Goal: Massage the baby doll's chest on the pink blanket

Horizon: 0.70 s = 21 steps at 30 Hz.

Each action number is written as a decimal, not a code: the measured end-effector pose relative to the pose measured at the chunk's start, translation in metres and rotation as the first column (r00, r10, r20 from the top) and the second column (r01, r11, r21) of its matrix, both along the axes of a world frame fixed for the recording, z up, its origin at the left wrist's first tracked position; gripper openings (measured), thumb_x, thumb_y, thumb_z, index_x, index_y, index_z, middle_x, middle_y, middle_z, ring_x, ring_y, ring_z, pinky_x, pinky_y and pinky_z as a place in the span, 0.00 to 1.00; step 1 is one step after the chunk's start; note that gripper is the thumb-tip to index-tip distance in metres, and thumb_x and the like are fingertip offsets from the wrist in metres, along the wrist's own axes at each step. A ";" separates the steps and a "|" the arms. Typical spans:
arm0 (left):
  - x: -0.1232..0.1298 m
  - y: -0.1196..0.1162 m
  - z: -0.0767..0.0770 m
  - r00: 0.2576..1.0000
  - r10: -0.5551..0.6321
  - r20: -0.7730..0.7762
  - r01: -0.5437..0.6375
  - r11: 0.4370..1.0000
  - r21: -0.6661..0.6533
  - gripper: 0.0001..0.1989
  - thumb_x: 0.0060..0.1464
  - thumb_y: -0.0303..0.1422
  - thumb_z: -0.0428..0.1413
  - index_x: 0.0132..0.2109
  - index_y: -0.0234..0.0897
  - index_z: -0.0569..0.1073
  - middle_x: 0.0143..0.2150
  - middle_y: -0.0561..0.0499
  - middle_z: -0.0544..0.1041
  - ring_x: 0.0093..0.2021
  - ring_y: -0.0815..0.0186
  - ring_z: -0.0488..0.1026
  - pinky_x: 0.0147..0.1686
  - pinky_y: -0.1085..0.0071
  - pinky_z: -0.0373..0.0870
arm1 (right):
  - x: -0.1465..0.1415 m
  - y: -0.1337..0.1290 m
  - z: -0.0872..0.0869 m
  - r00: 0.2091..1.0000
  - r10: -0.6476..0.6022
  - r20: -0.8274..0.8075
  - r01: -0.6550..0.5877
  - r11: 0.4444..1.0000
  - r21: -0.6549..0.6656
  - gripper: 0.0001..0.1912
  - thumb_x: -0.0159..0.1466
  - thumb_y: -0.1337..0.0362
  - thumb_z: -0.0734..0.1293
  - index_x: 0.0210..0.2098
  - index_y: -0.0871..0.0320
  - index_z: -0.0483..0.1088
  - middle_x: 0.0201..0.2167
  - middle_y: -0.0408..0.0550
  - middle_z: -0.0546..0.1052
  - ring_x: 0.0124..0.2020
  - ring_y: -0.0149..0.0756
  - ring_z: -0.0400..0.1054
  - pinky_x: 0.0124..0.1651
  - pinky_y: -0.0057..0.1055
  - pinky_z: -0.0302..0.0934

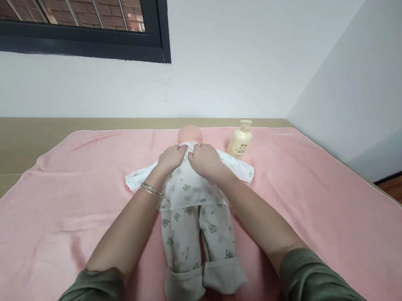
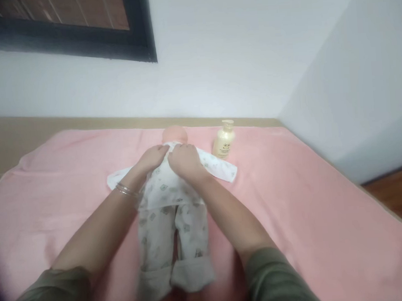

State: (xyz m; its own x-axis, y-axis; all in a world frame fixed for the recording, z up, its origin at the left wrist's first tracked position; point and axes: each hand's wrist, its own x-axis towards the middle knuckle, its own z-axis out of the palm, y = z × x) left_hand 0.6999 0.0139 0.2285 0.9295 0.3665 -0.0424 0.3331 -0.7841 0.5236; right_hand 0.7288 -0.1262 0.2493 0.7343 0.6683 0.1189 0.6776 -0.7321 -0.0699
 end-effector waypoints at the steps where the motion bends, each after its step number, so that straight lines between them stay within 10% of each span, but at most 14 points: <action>1: -0.002 -0.003 0.002 1.000 0.007 -0.002 -0.007 0.999 0.038 0.30 0.66 0.45 0.35 0.51 0.33 0.77 0.56 0.35 0.78 0.57 0.47 0.74 0.55 0.56 0.68 | 0.007 -0.003 0.000 0.997 -0.020 -0.077 0.022 0.999 0.032 0.24 0.74 0.57 0.52 0.51 0.68 0.73 0.49 0.66 0.78 0.50 0.53 0.73 0.51 0.41 0.61; 7: -0.020 -0.038 0.024 0.994 -0.105 0.015 0.096 0.955 0.281 0.20 0.64 0.32 0.42 0.52 0.32 0.75 0.54 0.36 0.79 0.55 0.51 0.75 0.58 0.58 0.67 | 0.049 -0.024 -0.004 0.893 -0.098 -0.440 0.186 0.969 0.161 0.38 0.71 0.37 0.49 0.54 0.61 0.73 0.58 0.59 0.76 0.56 0.50 0.72 0.51 0.35 0.62; 16: 0.000 0.000 -0.001 0.999 -0.040 0.029 0.039 0.999 0.035 0.31 0.66 0.45 0.34 0.47 0.33 0.78 0.53 0.35 0.80 0.54 0.49 0.76 0.52 0.59 0.70 | 0.006 -0.003 -0.002 1.000 0.007 0.008 -0.007 1.000 -0.018 0.22 0.74 0.61 0.52 0.48 0.66 0.73 0.47 0.66 0.79 0.49 0.53 0.73 0.53 0.42 0.62; 21: 0.001 0.004 -0.005 0.999 -0.014 0.052 0.012 0.999 0.043 0.30 0.65 0.47 0.35 0.48 0.35 0.77 0.54 0.36 0.79 0.55 0.46 0.75 0.53 0.55 0.69 | 0.019 -0.007 -0.005 0.981 -0.073 -0.179 0.091 0.992 0.092 0.25 0.73 0.53 0.53 0.53 0.64 0.71 0.51 0.63 0.78 0.51 0.52 0.73 0.51 0.39 0.64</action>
